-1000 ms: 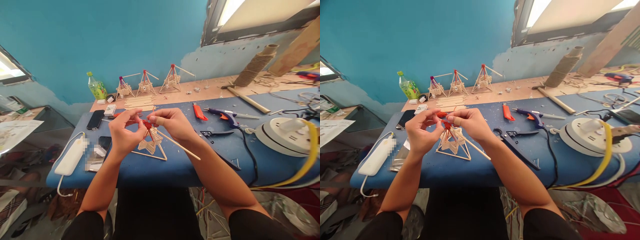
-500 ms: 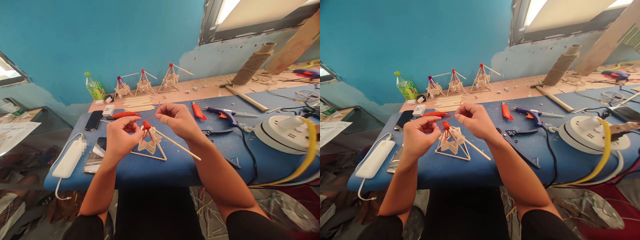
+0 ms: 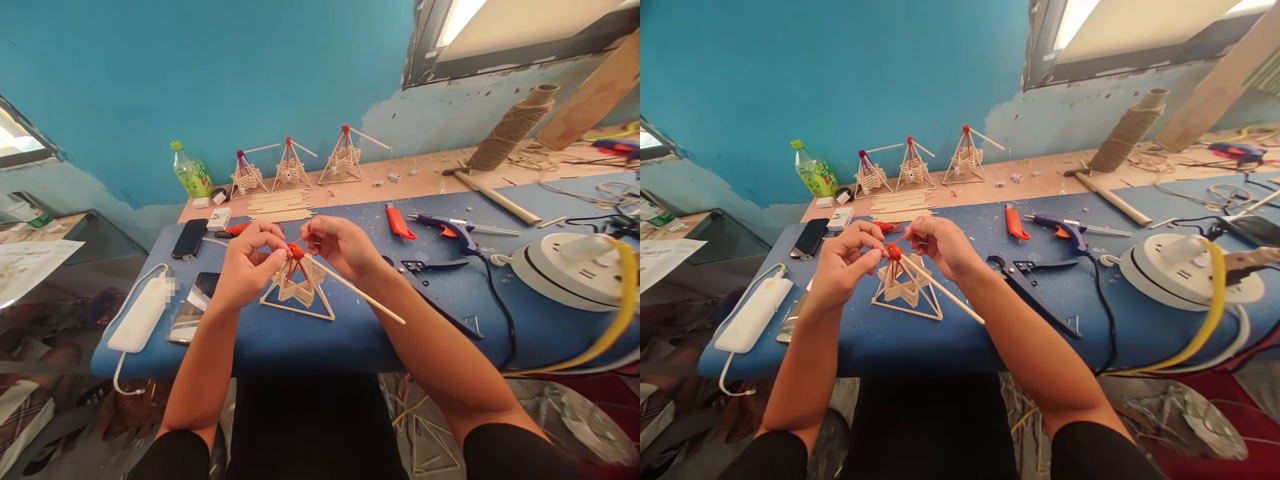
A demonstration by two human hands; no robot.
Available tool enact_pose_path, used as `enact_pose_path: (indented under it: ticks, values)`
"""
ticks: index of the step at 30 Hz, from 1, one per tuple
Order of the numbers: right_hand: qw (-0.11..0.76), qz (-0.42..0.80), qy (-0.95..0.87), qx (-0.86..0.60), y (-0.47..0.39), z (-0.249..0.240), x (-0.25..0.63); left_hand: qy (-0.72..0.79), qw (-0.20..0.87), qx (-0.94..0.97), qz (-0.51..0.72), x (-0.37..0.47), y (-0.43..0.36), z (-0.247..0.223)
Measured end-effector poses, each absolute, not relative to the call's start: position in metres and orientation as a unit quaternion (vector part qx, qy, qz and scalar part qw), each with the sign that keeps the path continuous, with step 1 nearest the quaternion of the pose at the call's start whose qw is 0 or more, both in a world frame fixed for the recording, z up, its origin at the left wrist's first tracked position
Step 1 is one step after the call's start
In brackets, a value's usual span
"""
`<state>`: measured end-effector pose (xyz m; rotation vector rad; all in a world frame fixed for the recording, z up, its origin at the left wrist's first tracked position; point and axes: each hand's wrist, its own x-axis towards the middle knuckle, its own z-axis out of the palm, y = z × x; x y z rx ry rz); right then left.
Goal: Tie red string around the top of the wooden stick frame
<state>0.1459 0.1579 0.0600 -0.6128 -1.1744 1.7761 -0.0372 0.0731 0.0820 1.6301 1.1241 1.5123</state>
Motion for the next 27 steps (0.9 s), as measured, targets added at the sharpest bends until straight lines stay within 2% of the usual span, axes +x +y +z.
enact_pose_path:
  ticks: [5,9,15,27]
  values:
    - [0.499,0.735,-0.425,-0.175,0.156,0.054,0.129,0.346,0.479,0.548,0.592,-0.036,0.086,0.073]
    - [0.49,0.756,-0.415,-0.127,0.156,0.054,0.123,0.32,0.534,0.491,0.609,-0.031,0.093,0.069]
    - [0.516,0.719,-0.453,-0.108,0.158,0.055,0.126,0.309,0.526,0.468,0.639,-0.032,0.095,0.067]
    - [0.499,0.683,-0.507,-0.166,0.154,0.073,0.134,0.35,0.475,0.521,0.616,-0.03,0.082,0.07]
